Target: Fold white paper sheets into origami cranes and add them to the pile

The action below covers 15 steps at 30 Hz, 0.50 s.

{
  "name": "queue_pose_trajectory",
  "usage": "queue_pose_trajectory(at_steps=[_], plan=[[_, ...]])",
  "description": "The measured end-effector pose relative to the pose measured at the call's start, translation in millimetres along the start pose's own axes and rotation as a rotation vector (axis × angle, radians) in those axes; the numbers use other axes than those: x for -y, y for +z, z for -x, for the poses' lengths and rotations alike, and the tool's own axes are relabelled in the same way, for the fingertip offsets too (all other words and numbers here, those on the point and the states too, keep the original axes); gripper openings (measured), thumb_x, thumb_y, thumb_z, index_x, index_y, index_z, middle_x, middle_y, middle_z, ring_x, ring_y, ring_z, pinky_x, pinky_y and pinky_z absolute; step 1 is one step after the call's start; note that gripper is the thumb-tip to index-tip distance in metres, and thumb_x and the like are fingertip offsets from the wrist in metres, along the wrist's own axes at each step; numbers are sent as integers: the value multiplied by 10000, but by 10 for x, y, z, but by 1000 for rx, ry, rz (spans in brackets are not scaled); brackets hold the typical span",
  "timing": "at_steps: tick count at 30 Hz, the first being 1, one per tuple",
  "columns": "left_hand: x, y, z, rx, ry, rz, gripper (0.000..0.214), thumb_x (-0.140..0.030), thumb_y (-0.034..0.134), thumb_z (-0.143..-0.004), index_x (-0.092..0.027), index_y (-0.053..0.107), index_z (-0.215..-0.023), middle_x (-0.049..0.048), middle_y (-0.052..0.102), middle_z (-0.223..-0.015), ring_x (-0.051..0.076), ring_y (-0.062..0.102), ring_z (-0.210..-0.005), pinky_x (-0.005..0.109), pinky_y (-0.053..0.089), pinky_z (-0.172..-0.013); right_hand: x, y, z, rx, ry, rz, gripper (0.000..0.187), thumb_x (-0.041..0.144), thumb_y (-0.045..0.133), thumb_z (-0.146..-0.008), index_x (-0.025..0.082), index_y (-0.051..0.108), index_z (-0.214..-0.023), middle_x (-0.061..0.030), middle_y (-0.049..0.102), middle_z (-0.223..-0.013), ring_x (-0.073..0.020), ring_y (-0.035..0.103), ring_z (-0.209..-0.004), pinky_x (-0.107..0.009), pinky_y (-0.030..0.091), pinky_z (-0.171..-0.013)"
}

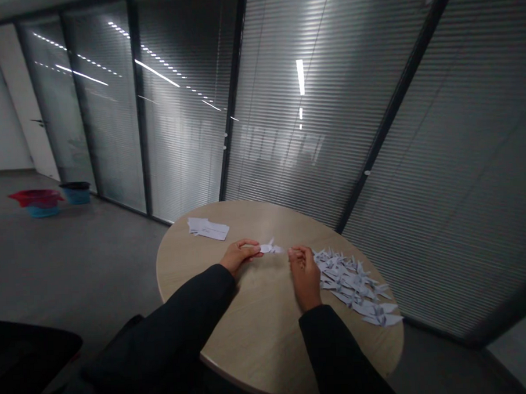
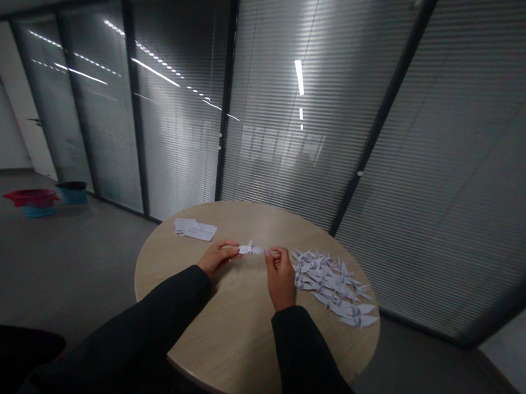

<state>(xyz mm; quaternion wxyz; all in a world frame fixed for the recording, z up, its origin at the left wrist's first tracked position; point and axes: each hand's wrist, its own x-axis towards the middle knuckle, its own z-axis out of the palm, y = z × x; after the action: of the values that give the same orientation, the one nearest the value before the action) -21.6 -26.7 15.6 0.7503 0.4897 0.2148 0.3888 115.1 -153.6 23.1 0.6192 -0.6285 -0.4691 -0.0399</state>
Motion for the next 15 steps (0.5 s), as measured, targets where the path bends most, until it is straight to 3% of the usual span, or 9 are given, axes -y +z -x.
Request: queue_pose_trajectory(at_steps=[4,7,15], plan=[[44,-21,-24,37,23,-76,339,-201,811,-558,-95,623,-819,86,699,-722,165,678,-678,158,437,-478,19,43,73,52,-265,299,285,456,465,-861,179,532,-838,-3,536,-692,-139,505,-617,-258,401,-613],[53,-27,-21,60,25,-104,374,-243,825,-533,-103,623,-814,81,702,-731,179,681,-704,173,438,-497,22,68,105,76,-387,420,259,421,439,-885,183,528,-833,0,509,-673,-144,494,-614,-256,377,-612],[44,-8,-9,83,3,-120,370,-263,809,-575,-103,616,-848,98,704,-774,183,683,-703,174,434,-488,69,45,86,119,-415,520,248,286,341,-928,187,530,-801,-35,580,-753,-153,534,-680,-256,360,-637]])
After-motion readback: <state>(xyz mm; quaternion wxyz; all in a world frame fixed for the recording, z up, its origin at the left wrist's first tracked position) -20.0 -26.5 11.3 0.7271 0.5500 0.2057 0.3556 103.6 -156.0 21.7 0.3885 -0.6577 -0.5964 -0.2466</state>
